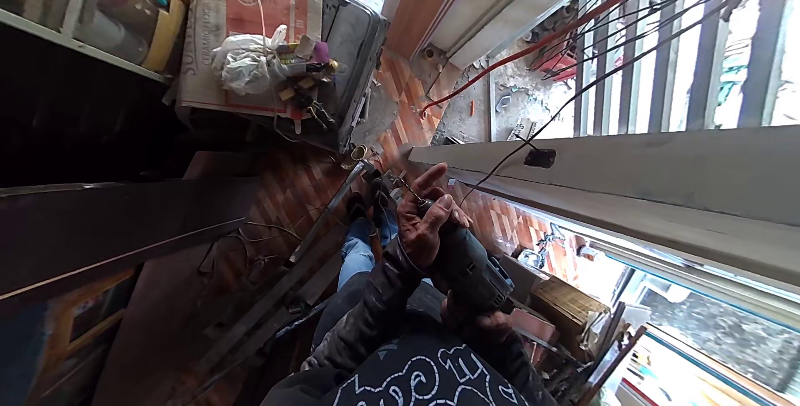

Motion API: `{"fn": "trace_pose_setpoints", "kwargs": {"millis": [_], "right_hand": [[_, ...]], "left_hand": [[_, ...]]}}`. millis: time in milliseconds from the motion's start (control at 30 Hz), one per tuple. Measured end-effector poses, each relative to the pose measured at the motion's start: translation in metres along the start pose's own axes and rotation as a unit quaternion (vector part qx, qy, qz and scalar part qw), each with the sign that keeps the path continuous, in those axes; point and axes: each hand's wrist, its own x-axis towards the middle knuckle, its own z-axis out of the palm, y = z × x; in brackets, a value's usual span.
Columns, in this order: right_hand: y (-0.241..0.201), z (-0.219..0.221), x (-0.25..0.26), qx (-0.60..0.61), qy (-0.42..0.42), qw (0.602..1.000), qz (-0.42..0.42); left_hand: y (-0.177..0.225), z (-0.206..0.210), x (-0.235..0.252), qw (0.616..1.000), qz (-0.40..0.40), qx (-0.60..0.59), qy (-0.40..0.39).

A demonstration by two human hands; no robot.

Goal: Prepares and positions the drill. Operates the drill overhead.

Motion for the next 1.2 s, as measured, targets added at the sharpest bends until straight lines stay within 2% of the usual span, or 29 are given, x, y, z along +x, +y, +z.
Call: {"fn": "trace_pose_setpoints", "kwargs": {"millis": [67,333,400,467,533,567,633,733,833,900,933,967,1000,1067,1133,1200], "right_hand": [[-0.004,0.010,0.005,0.004,0.001,1.000,0.001],[0.004,-0.007,-0.002,0.020,-0.012,1.000,-0.008],[0.001,0.000,0.004,0.023,-0.039,0.999,-0.008],[-0.001,0.017,0.016,0.062,-0.048,0.997,-0.022],[-0.012,0.058,0.030,0.117,0.015,0.993,-0.012],[-0.013,0.059,0.032,0.106,-0.005,0.994,-0.013],[-0.009,0.041,0.026,0.046,-0.050,0.997,-0.021],[-0.012,0.068,0.032,0.052,0.008,0.998,-0.017],[-0.018,0.078,0.034,0.021,0.022,1.000,0.008],[-0.012,0.064,0.023,-0.007,0.065,0.998,0.011],[-0.004,0.040,0.013,-0.011,0.053,0.999,0.005],[0.006,0.004,0.001,-0.011,-0.021,1.000,-0.009],[0.013,-0.017,-0.006,-0.019,-0.050,0.998,-0.019],[0.015,-0.021,-0.012,-0.032,-0.015,0.999,0.003],[0.007,-0.001,-0.006,-0.048,0.019,0.998,0.042],[0.013,-0.008,-0.011,-0.028,-0.009,0.999,0.014]], "left_hand": [[0.000,0.000,0.000,1.000,-0.003,-0.005,0.000],[0.002,-0.002,-0.001,1.000,-0.004,0.007,-0.005],[0.002,-0.002,-0.002,1.000,-0.002,0.004,-0.007],[0.001,-0.003,-0.002,1.000,0.001,-0.001,-0.013],[-0.001,-0.002,-0.001,1.000,0.001,-0.002,-0.012],[-0.001,-0.003,-0.001,1.000,-0.002,0.000,-0.009],[-0.001,-0.005,0.000,1.000,-0.018,0.008,-0.005],[0.002,-0.006,0.002,0.997,-0.075,0.011,0.001],[0.005,-0.005,0.002,0.988,-0.150,0.004,0.038],[0.009,-0.003,0.003,0.987,-0.157,-0.002,0.045],[0.010,-0.002,0.003,0.988,-0.150,-0.007,0.047],[0.011,-0.002,0.002,0.989,-0.141,-0.010,0.052],[0.011,-0.002,0.002,0.989,-0.135,-0.011,0.050],[0.011,-0.002,0.001,0.992,-0.121,-0.015,0.038],[0.011,-0.002,-0.002,0.993,-0.118,-0.026,0.006],[0.012,-0.002,0.000,0.992,-0.120,-0.030,-0.004]]}}
